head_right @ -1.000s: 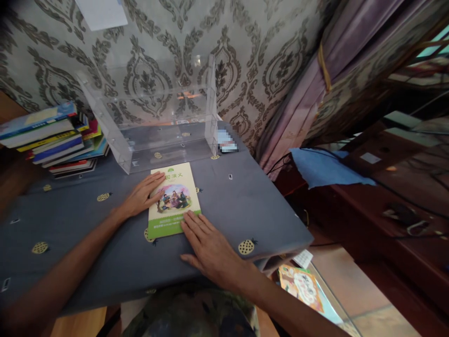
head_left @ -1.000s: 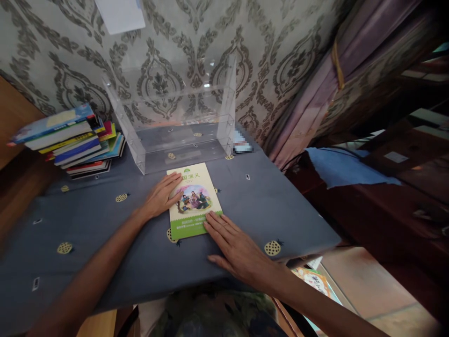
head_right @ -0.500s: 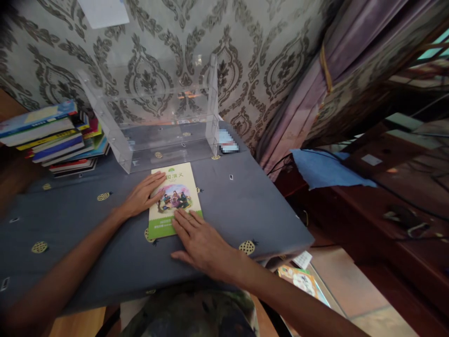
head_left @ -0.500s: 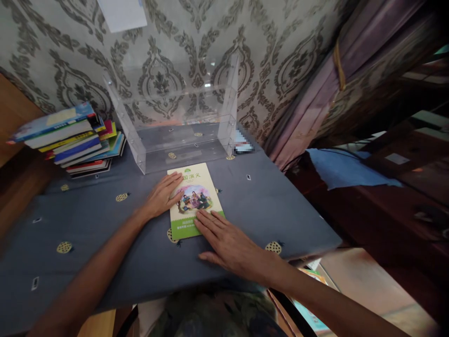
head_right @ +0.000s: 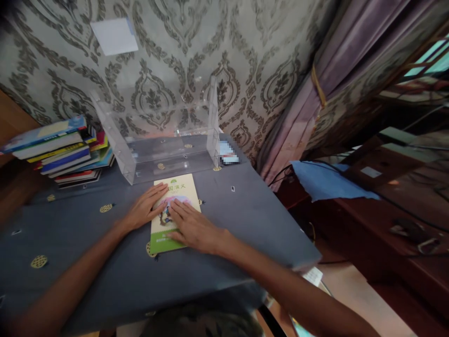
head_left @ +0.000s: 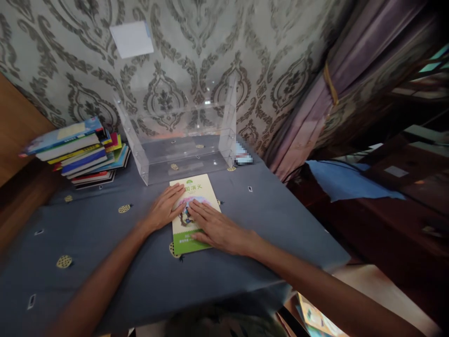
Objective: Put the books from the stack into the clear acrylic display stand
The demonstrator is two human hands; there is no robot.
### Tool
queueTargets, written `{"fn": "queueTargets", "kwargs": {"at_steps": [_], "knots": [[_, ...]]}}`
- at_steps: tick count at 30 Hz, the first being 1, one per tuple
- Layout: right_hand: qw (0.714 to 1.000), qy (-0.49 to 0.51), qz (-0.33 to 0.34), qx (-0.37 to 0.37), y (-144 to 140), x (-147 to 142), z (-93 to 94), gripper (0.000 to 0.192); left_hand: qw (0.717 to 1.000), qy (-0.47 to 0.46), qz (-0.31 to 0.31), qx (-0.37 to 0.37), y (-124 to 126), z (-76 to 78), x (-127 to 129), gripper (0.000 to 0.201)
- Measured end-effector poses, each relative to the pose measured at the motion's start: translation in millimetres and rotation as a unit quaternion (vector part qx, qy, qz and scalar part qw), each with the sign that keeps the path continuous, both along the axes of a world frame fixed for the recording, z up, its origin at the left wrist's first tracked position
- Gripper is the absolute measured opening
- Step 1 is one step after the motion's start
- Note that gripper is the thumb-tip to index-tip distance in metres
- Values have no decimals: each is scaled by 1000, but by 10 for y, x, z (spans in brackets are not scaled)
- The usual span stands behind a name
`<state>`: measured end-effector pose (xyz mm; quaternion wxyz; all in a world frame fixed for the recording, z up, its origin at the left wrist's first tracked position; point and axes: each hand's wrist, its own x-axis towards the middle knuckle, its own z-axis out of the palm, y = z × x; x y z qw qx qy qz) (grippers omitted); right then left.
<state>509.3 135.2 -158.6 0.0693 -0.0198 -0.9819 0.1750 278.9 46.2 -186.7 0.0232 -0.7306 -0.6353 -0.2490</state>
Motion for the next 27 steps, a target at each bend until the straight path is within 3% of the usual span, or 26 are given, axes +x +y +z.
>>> {"fn": "queueTargets", "kwargs": {"at_steps": [7, 12, 22, 27], "knots": [[997, 22, -75, 20, 502, -415, -173, 68, 1000, -3, 8, 1, -1, -14, 16, 50], [989, 29, -147, 9, 724, -485, -230, 70, 1000, -7, 15, -14, 7, -16, 13, 50], [973, 35, -228, 14, 585, -305, -363, 66, 993, -71, 83, -39, -16, -78, 63, 57], [970, 51, -237, 29, 386, -148, -423, 66, 984, -40, 167, -52, -48, -121, 123, 56]]}}
